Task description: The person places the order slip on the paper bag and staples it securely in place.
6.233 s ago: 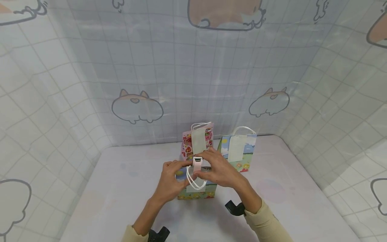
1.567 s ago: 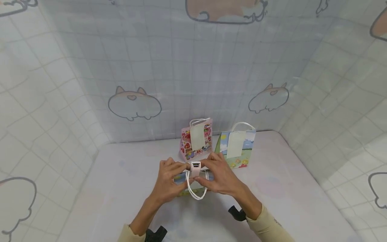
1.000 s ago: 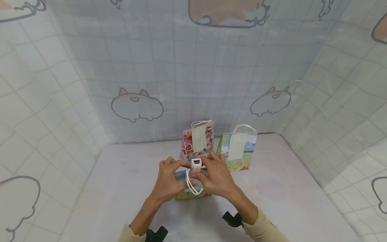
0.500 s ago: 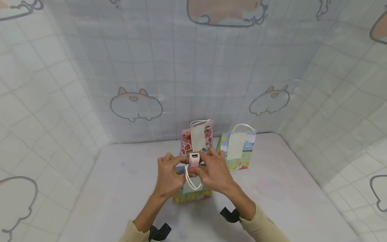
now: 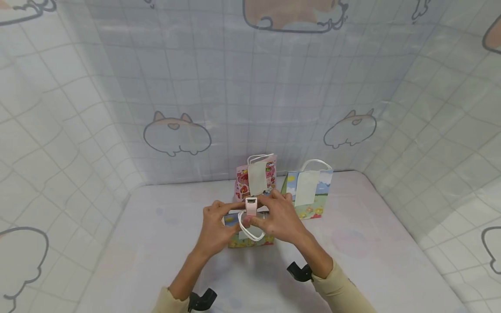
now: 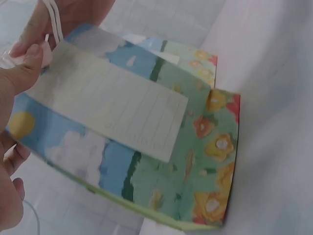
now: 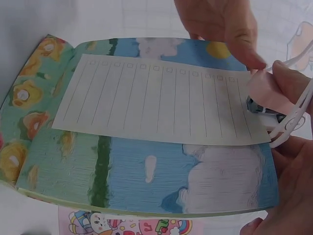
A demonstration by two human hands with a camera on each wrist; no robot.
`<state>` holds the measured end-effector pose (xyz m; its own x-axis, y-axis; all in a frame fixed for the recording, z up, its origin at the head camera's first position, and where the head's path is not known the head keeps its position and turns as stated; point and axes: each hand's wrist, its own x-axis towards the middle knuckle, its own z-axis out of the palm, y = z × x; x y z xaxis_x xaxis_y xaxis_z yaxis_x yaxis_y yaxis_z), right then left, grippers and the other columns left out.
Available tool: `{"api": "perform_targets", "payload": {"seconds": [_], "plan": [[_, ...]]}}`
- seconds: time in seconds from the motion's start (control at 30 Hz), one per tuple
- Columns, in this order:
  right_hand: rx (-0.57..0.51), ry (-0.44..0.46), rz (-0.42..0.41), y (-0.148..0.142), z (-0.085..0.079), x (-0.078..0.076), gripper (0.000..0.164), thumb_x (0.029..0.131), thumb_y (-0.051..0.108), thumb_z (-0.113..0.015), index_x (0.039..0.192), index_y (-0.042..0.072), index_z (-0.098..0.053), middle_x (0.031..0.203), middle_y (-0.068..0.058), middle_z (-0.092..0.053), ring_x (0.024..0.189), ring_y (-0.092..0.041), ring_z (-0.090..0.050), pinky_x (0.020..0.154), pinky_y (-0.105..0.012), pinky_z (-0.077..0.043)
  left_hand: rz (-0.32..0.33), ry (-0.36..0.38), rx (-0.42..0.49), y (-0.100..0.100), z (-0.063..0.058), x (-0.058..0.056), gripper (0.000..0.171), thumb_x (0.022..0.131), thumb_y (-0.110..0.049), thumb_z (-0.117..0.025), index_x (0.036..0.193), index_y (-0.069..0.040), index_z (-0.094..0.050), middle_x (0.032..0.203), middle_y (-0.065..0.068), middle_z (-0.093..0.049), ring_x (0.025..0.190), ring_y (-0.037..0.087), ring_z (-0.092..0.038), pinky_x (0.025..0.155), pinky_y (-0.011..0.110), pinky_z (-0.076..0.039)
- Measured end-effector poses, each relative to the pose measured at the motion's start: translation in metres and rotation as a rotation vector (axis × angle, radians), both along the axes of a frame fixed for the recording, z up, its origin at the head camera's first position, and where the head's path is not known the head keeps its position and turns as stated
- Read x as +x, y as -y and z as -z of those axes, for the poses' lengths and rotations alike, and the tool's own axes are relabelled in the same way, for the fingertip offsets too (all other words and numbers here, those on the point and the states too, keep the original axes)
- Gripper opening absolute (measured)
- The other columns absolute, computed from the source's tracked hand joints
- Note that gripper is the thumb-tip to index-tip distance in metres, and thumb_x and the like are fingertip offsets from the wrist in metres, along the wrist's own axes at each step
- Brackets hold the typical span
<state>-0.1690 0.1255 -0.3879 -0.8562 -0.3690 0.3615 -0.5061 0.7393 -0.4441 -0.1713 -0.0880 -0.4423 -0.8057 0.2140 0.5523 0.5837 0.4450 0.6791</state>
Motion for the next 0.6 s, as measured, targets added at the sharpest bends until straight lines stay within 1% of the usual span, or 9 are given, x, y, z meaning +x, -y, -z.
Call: {"api": "perform_targets", "payload": {"seconds": [0.07,0.2,0.3,0.4,0.43,0.53,0.6], "plan": [[-0.034,0.023,-0.001,0.0,0.0,-0.001,0.055,0.082,0.061,-0.074,0.117,0.019,-0.074,0.096,0.004,-0.071,0.086,-0.011,-0.047,0.074,-0.038,-0.026,-0.004,-0.007,0.001,0.004,0.003,-0.001,0.048,0.077,-0.022,-0.089,0.122,-0.025,-0.073,0.112,-0.008,-0.074,0.091,0.01,-0.047,0.09,0.046,-0.023],[-0.103,0.055,0.008,0.0,-0.001,-0.002,0.053,0.083,0.058,-0.075,0.114,0.016,-0.075,0.096,0.003,-0.068,0.089,-0.014,-0.049,0.077,-0.039,-0.026,-0.015,-0.011,0.003,0.01,0.007,-0.002,0.042,0.078,-0.022,-0.088,0.118,-0.023,-0.074,0.11,-0.008,-0.074,0.091,0.01,-0.047,0.089,0.046,-0.023],[-0.147,0.07,0.019,0.0,-0.003,-0.003,0.053,0.083,0.057,-0.075,0.117,0.016,-0.074,0.101,0.005,-0.069,0.096,-0.013,-0.05,0.08,-0.04,-0.028,-0.021,-0.003,0.009,0.012,0.008,-0.002,0.036,0.08,-0.02,-0.087,0.114,-0.023,-0.075,0.107,-0.009,-0.075,0.09,0.011,-0.047,0.089,0.046,-0.022],[-0.191,0.077,0.025,-0.002,-0.005,-0.004,0.054,0.084,0.056,-0.074,0.121,0.016,-0.072,0.107,0.004,-0.069,0.1,-0.014,-0.051,0.083,-0.041,-0.028,-0.037,0.008,0.009,0.014,0.009,-0.001,0.032,0.082,-0.02,-0.086,0.112,-0.025,-0.076,0.105,-0.01,-0.074,0.09,0.014,-0.048,0.089,0.046,-0.023],[-0.206,0.076,0.026,-0.002,-0.006,-0.004,0.054,0.084,0.055,-0.075,0.122,0.016,-0.071,0.108,0.004,-0.069,0.1,-0.014,-0.051,0.084,-0.041,-0.028,-0.043,0.011,0.009,0.015,0.009,-0.001,0.031,0.082,-0.02,-0.085,0.111,-0.025,-0.076,0.104,-0.011,-0.074,0.09,0.016,-0.049,0.089,0.046,-0.023],[-0.237,0.065,0.038,-0.007,-0.009,-0.005,0.051,0.085,0.052,-0.076,0.12,0.016,-0.071,0.103,0.004,-0.067,0.096,-0.013,-0.049,0.083,-0.042,-0.028,-0.054,0.021,0.011,0.017,0.009,0.0,0.03,0.083,-0.023,-0.084,0.111,-0.028,-0.075,0.104,-0.013,-0.073,0.09,0.022,-0.05,0.088,0.046,-0.024],[-0.261,0.065,0.052,-0.011,-0.011,-0.005,0.048,0.085,0.05,-0.077,0.119,0.016,-0.071,0.098,0.004,-0.064,0.093,-0.014,-0.046,0.084,-0.042,-0.028,-0.058,0.027,0.011,0.019,0.008,0.001,0.03,0.083,-0.024,-0.084,0.111,-0.029,-0.075,0.104,-0.014,-0.073,0.09,0.02,-0.05,0.088,0.045,-0.024]]}}
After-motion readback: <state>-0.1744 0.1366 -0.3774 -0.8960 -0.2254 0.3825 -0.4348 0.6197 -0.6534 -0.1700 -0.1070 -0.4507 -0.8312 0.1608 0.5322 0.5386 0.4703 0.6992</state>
